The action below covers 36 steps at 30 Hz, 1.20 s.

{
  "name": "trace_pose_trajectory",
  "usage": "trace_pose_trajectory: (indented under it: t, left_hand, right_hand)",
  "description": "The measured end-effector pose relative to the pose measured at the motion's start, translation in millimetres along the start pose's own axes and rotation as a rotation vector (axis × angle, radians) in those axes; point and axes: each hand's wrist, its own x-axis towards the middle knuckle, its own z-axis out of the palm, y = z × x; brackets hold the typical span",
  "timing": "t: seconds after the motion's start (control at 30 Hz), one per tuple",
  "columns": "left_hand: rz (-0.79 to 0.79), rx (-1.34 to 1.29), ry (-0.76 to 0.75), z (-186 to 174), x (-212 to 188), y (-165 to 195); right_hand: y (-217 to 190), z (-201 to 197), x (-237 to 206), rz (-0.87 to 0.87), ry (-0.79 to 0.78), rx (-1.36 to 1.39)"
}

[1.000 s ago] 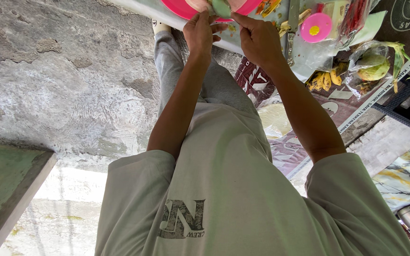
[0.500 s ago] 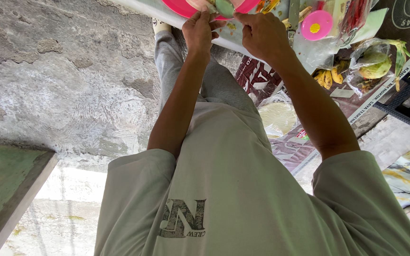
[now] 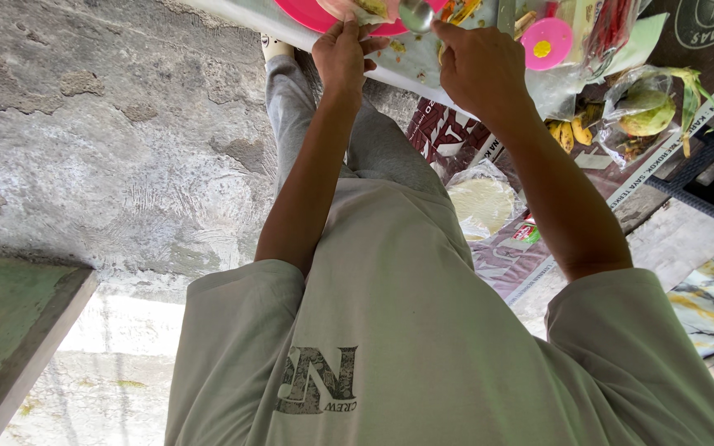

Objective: The person unwraps a thin flat sheet and places it on a pink tray. They add a banana slice, a spoonful of green paste, and a dark crumbly topping, then fold the sheet into a roll. The person repeats the process with a second sheet, adding the same fillings and folding it.

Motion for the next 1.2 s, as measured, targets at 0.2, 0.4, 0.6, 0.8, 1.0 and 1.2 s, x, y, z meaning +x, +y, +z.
trace_pose_trajectory:
  t: [0.2, 0.4, 0.6, 0.8, 1.0, 1.2]
  left_hand:
    - [-0.041, 0.007, 0.002, -5, 0, -2]
    - [-0.086, -0.031, 0.007, -9, -1, -1]
    - [0.001, -0.028, 0.007, -12, 3, -8]
    - [0.0, 0.0, 0.009, -14, 3, -14]
    - [-0.019, 0.011, 0.016, -14, 3, -14]
    - [0.014, 0.054, 0.028, -11, 4, -16]
  right_hand:
    - [-18, 17, 25, -0.013, 0.019, 0.411]
    - [-31, 32, 39, 0.028, -0.017, 0.447]
    - [-36, 29, 33, 0.016, -0.03, 0.393]
    - [-39, 26, 30, 0.105, -0.1, 0.408]
    - [-37, 23, 27, 0.11, -0.117, 0.405]
    - [-38, 4, 14, 0.023, -0.073, 0.292]
